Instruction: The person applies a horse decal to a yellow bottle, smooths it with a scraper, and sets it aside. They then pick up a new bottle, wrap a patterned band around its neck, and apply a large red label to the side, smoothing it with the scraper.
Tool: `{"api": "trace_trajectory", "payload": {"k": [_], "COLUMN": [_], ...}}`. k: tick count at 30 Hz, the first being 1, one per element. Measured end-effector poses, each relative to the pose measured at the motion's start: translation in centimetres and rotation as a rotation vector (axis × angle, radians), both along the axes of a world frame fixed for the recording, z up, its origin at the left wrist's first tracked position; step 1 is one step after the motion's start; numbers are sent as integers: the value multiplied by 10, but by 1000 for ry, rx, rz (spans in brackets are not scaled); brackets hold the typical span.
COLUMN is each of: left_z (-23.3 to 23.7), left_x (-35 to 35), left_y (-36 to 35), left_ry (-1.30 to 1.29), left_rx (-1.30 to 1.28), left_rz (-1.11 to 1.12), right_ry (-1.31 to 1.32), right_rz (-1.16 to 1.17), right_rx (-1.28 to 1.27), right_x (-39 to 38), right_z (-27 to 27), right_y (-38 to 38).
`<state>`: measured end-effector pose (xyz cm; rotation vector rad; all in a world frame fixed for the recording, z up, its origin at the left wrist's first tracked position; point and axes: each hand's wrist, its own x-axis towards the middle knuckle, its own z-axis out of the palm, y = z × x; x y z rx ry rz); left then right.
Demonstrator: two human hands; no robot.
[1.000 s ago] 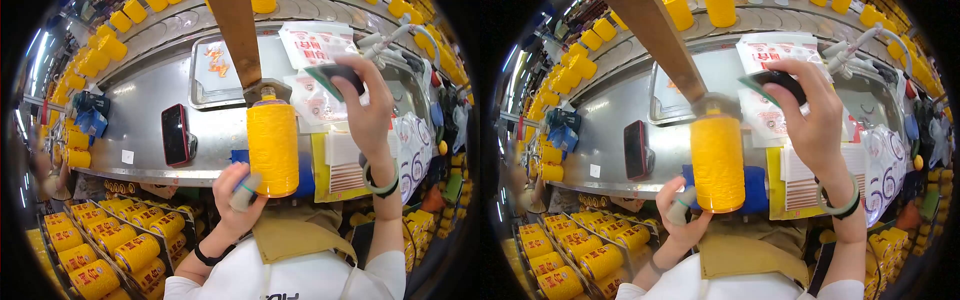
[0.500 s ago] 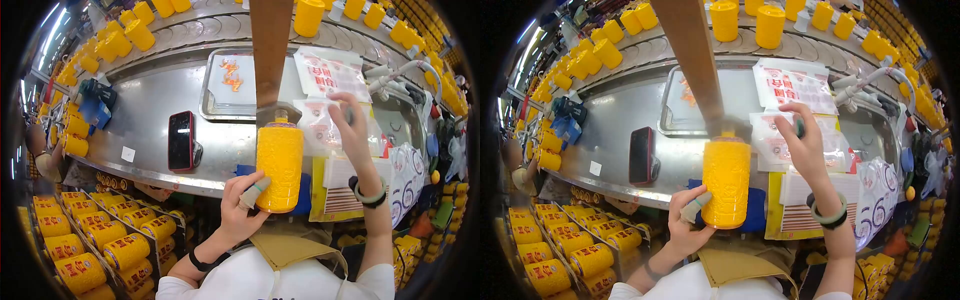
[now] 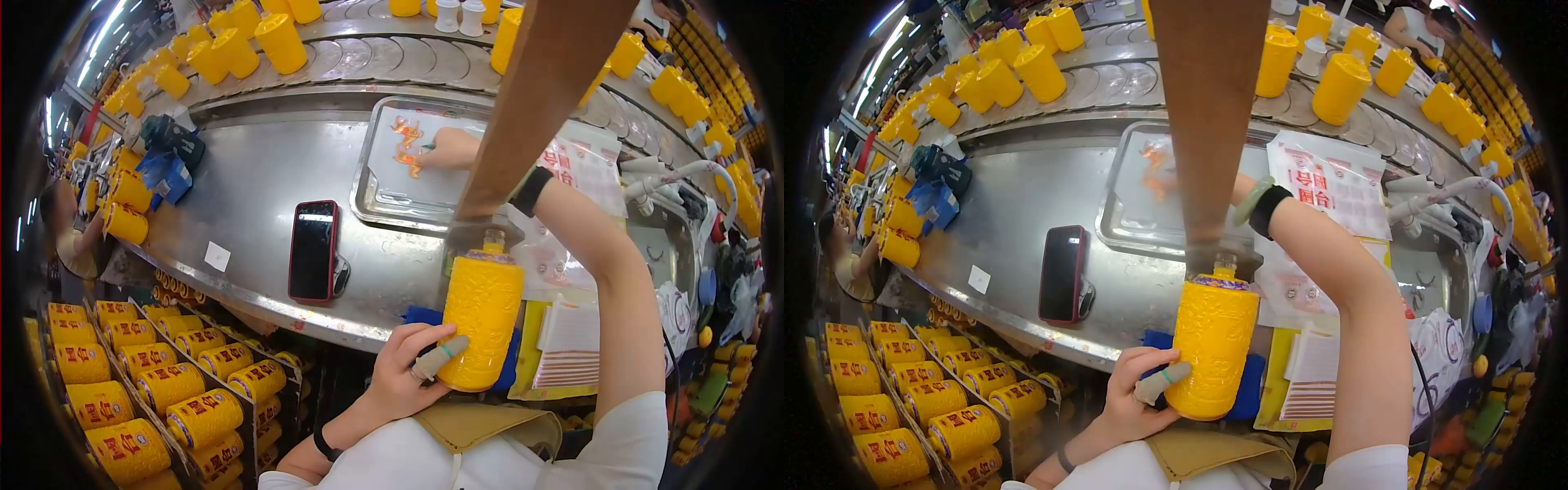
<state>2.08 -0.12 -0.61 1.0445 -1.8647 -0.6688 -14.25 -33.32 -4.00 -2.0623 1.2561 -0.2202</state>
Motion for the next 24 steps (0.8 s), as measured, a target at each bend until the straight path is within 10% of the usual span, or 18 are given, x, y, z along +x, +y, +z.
{"api": "trace_trajectory", "payload": {"k": [17,24], "left_z": [-18,-14], "left_x": [-6,-1], "left_y": [6,3], "left_ry": [199,109], "left_rx": [374,400], "left_rz": [-52,-130], "right_ry": [-103,133], "right_rz": [-166,209], "right_rx": [-554,-574], "right_x": [-102,-115], "right_z": [88,177], "right_y": [137,242]}}
